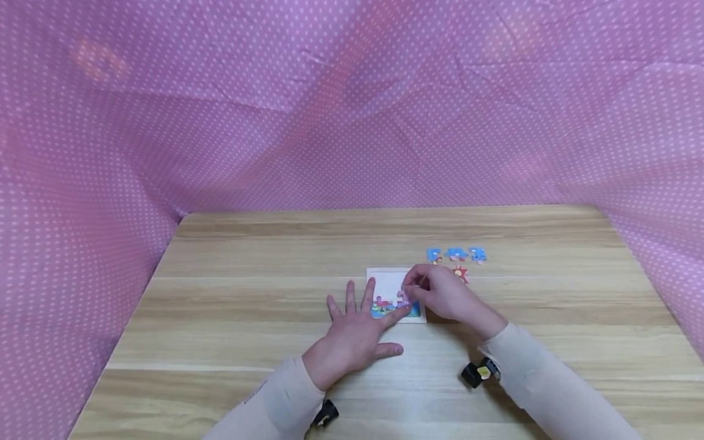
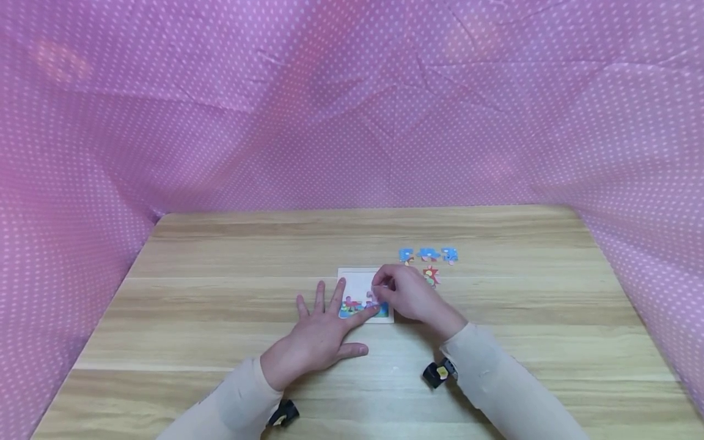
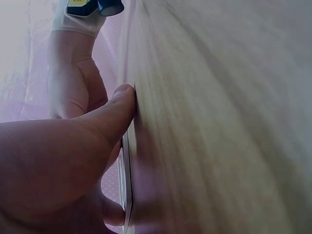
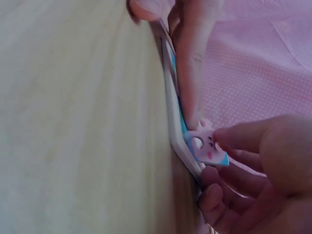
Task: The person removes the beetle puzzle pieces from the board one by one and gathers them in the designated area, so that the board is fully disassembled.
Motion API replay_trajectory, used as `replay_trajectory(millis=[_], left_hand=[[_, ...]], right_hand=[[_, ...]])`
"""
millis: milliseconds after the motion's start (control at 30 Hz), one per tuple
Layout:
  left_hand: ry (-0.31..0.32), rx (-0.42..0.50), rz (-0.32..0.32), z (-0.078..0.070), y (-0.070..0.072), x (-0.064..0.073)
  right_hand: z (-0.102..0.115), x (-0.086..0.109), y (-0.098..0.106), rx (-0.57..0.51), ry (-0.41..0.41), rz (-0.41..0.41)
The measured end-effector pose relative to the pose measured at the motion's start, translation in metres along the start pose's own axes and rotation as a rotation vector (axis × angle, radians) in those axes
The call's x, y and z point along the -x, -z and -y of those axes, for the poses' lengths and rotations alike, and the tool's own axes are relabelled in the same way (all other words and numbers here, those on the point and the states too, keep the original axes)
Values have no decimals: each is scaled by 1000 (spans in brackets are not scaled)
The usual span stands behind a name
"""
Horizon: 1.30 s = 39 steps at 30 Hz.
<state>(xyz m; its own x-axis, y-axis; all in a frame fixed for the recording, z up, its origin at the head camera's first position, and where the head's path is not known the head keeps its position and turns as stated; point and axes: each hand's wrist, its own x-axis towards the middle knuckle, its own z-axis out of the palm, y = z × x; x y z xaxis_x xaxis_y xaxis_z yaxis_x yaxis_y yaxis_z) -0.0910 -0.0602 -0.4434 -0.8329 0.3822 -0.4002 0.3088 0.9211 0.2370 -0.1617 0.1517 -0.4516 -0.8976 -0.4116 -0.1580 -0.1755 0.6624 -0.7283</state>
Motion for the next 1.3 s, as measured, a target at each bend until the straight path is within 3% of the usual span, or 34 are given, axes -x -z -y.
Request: replay_trajectory(millis=[500,900,1300], left_hand=[[3,-1,11,0,1,-1],[-22,2,-8,5,-6,-5],[-37,-14,-22,3,-1,1]], right_hand=[[-3,2,5,-30,71,45],[-9,9,11,-92,71,23],[-19,15,18,-97,80,-33]])
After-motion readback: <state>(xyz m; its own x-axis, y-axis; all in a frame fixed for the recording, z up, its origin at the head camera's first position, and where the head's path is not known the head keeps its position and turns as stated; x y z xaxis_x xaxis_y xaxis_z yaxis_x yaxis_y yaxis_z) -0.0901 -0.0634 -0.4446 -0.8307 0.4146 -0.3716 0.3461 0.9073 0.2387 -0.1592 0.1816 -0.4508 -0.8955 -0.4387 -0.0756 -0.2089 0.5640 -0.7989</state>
